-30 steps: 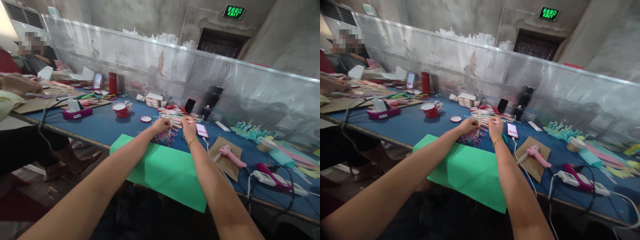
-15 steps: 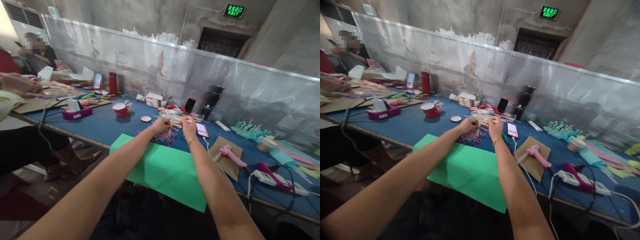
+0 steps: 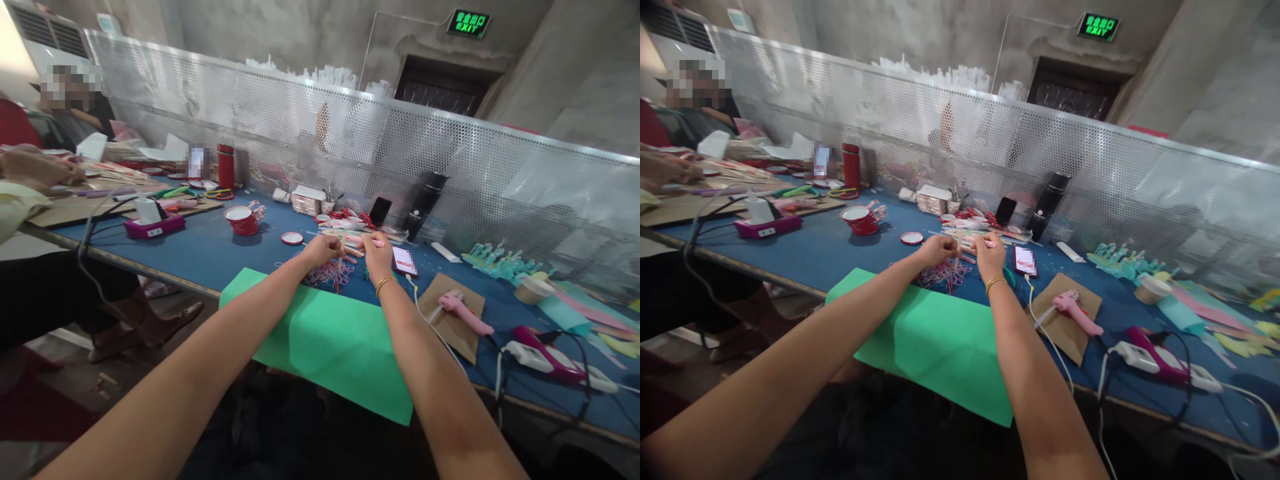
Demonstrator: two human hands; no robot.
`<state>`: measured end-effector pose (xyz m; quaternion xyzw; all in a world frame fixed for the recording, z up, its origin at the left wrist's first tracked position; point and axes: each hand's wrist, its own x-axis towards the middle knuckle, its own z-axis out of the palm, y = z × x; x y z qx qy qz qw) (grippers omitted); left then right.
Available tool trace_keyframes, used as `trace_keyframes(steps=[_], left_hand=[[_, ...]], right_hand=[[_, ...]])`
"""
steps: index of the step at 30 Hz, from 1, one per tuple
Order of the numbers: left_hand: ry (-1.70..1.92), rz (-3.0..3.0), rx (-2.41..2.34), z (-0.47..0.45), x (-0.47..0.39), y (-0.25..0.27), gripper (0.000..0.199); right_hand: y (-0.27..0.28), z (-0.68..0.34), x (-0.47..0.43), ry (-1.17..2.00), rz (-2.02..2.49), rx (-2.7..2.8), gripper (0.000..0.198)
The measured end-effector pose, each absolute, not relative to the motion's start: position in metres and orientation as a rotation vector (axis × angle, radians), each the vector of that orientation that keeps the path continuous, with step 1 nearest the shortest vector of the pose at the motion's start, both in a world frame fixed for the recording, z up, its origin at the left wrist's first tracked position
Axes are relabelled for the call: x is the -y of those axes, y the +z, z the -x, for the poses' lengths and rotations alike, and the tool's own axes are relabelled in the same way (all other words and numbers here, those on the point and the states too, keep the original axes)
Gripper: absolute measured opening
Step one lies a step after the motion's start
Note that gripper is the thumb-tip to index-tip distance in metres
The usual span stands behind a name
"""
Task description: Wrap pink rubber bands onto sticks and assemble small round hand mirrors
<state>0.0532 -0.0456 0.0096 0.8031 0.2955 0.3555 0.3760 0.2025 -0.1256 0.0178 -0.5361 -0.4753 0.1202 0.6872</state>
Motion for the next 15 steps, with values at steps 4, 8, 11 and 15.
trace_keyframes(steps=[4, 8, 11, 15], left_hand=[[0.917, -2.063, -0.788, -0.0527, 0.0477, 0.0120, 0.027], [0.910, -2.060, -0.775, -0.0535, 0.0472, 0.0118, 0.027], [0.908, -2.031, -0.750, -0.0544, 0.0447, 0.0090, 0.029], [0.910, -2.010, -0.721, -0.0546, 0.0423, 0.0064, 0.029]], right_hand=[[0.0160, -0.2009, 0.1242, 0.262, 1.167, 1.090, 0.020], [0.0145, -0.2006, 0.1231, 0.279, 1.139, 1.112, 0.021], [0.0154, -0.2020, 0.1235, 0.281, 1.159, 1.091, 0.021], [0.0171, -0.2023, 0.1242, 0.279, 1.166, 1.062, 0.020]])
